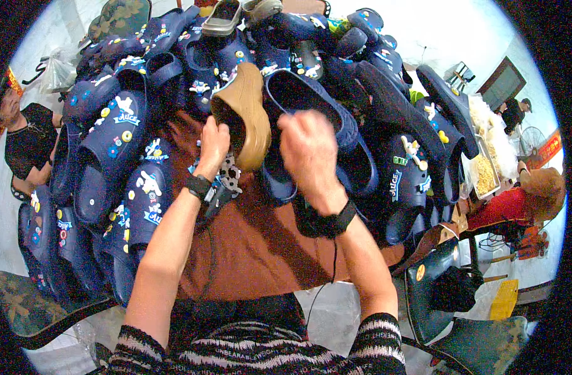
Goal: Attaching decorative charms into the holes of clog-style shoes.
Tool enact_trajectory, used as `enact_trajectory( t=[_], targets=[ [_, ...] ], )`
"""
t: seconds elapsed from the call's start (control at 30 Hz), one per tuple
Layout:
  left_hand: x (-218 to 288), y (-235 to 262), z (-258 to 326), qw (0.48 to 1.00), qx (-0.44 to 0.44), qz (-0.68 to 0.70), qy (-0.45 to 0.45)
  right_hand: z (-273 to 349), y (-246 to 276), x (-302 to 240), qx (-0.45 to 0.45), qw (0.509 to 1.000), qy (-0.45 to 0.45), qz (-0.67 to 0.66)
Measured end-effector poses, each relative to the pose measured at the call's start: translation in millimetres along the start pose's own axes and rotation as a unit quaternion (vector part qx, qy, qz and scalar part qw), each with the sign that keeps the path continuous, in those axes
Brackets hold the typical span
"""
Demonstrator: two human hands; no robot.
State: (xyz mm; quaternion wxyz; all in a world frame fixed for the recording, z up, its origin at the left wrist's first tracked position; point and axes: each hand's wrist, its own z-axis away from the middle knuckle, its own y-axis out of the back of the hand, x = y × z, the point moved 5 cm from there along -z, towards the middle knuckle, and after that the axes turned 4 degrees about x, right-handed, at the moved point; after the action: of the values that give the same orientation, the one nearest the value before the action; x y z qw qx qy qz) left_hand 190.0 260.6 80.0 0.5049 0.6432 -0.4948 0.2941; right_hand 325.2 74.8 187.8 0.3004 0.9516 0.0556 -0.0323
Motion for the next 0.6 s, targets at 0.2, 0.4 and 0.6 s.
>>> enact_trajectory(
  t=[0.2,0.4,0.6],
  targets=[
    [-3,3,-2,1.0,-0.011,-0.022,0.017,-26,-19,103,-0.159,0.968,-0.119,0.153],
    [-6,31,13,0.998,0.037,0.039,0.022,-45,-31,134,-0.22,0.955,-0.192,0.052],
    [9,57,43,0.994,0.084,0.061,0.032,-83,16,166,-0.087,0.962,-0.11,0.234]
  ],
)
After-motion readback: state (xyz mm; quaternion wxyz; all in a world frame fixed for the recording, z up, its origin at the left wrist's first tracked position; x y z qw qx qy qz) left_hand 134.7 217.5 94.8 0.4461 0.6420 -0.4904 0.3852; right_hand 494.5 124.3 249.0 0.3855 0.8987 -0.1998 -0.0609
